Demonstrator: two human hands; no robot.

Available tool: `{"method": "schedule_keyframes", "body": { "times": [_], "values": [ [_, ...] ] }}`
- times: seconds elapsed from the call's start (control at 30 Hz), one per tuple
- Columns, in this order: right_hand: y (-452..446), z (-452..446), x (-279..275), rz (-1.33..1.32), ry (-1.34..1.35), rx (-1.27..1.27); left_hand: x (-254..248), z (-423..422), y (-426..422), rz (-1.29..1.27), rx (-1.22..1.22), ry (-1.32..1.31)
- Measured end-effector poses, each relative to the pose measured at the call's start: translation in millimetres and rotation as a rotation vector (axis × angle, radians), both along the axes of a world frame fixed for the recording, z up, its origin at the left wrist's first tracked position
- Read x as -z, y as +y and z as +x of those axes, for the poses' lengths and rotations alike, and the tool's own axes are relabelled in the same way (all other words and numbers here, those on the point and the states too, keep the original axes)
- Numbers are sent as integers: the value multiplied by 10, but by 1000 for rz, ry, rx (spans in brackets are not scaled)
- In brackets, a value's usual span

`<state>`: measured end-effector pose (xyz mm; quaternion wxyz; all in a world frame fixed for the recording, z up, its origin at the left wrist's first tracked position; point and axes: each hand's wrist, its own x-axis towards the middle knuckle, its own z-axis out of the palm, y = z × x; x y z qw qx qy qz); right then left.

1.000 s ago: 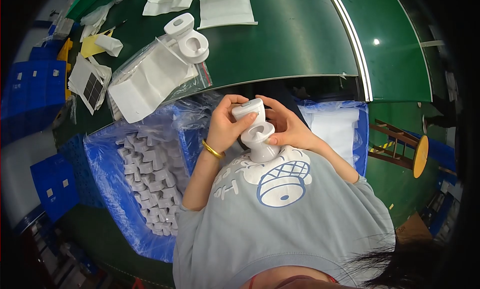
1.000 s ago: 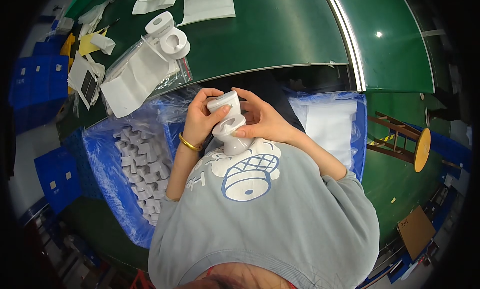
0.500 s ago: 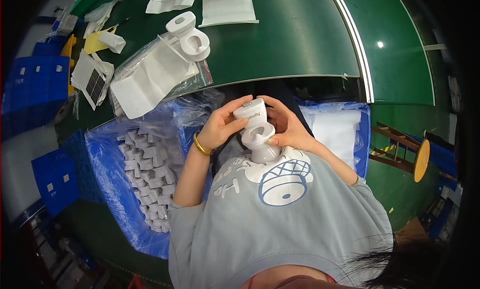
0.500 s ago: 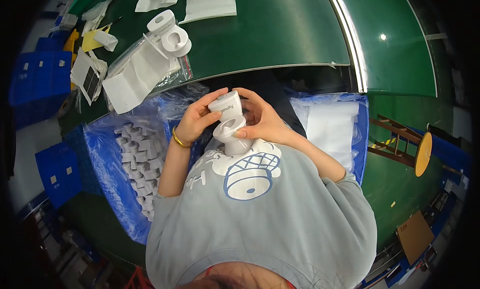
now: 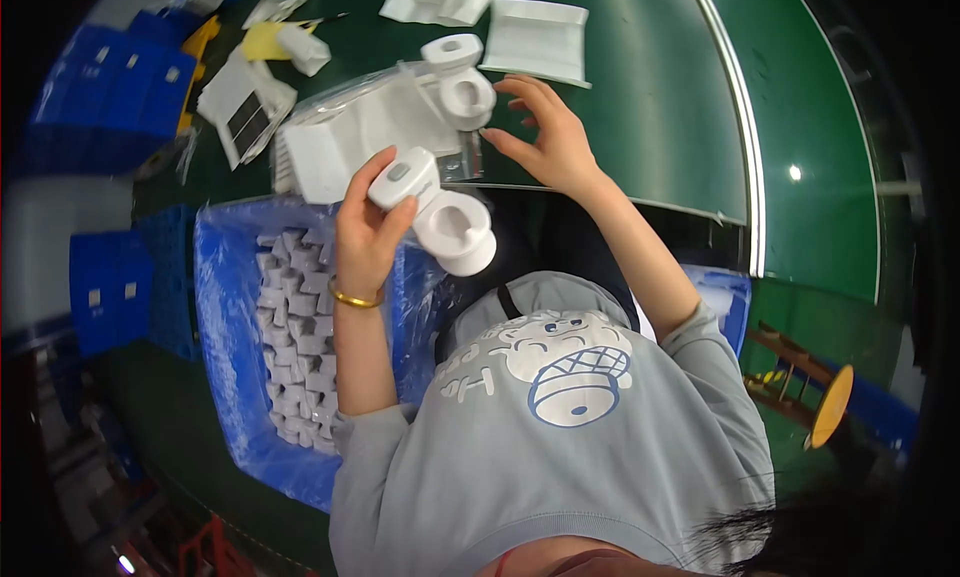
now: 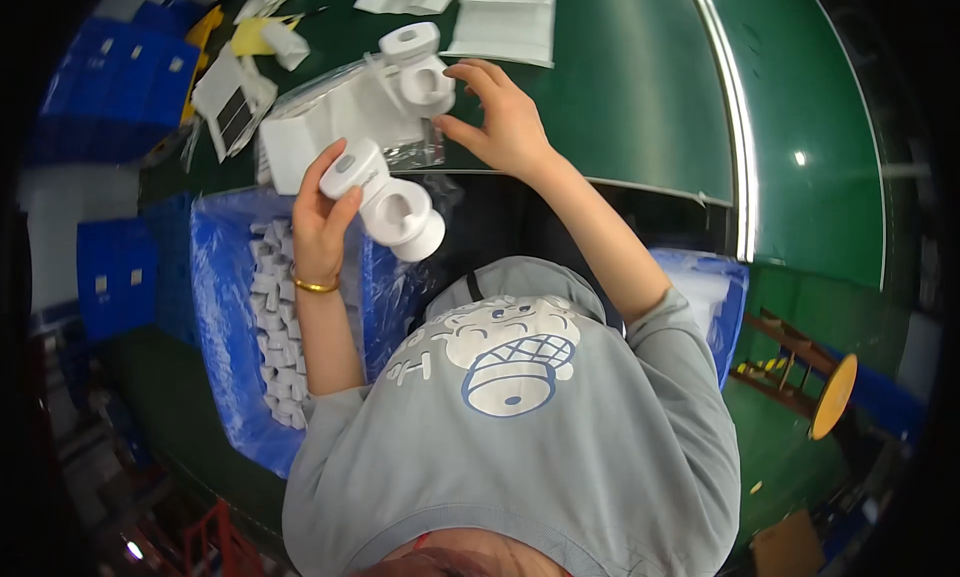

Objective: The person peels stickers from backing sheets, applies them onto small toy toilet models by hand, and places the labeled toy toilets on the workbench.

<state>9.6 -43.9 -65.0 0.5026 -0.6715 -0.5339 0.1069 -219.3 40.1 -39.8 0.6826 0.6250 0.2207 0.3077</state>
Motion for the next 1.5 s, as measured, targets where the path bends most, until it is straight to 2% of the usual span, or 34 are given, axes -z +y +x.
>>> {"method": "schedule_keyframes", "body": {
  "times": [0.07,0.13,0.17,0.23,0.3,0.4,0.5,0.6,0.63,0.67,0.7,0.8,0.9,1.03,1.17,1.2,1.23,1.33,1.4,1.47,1.5],
  "values": [
    [341,36,246,-26,-371,92,-23,-25,17,56,-56,64],
    [526,47,443,-157,-386,98,129,-81,-22,108,-80,13],
    [549,29,443,-171,-318,111,139,-116,-88,32,-74,4],
    [503,31,495,-12,-382,155,185,-229,-222,4,-95,-44],
    [374,19,424,82,-218,158,177,-334,-385,-109,-175,-110],
    [60,-55,202,285,-308,76,208,-667,-510,-185,-317,-208],
    [-228,-178,85,380,-65,-116,260,-1333,-533,-144,-560,-136],
    [-447,-240,97,330,54,-227,497,-2232,-594,-133,-878,186],
    [-502,-290,133,326,92,-270,579,-2534,-662,-122,-1015,402],
    [-555,-351,173,324,132,-307,850,-2917,-736,-90,-1142,822],
    [-598,-432,200,295,126,-306,834,-3058,-839,6,-1186,1099],
    [-660,-690,278,267,145,-310,1481,-3680,-1172,172,-1022,1226],
    [-726,-804,343,245,157,-274,1910,-3848,-1331,134,-672,1424],
    [-870,-896,275,192,111,-257,2421,-3833,-1440,171,-555,1666],
    [-967,-902,276,149,97,-287,2591,-3994,-1571,323,-618,1836],
    [-987,-923,273,134,102,-292,2581,-4007,-1594,379,-627,1859],
    [-984,-928,270,126,46,-303,2367,-3869,-1553,333,-584,1964],
    [-947,-974,231,88,16,-363,2041,-3524,-1339,307,-873,1755],
    [-864,-1041,172,78,16,-454,1734,-3165,-980,-53,-882,1081],
    [-752,-1113,46,7,52,-624,852,-2265,-857,106,-729,519],
    [-698,-1137,31,-16,44,-706,457,-1868,-864,134,-590,378]
  ]
}}
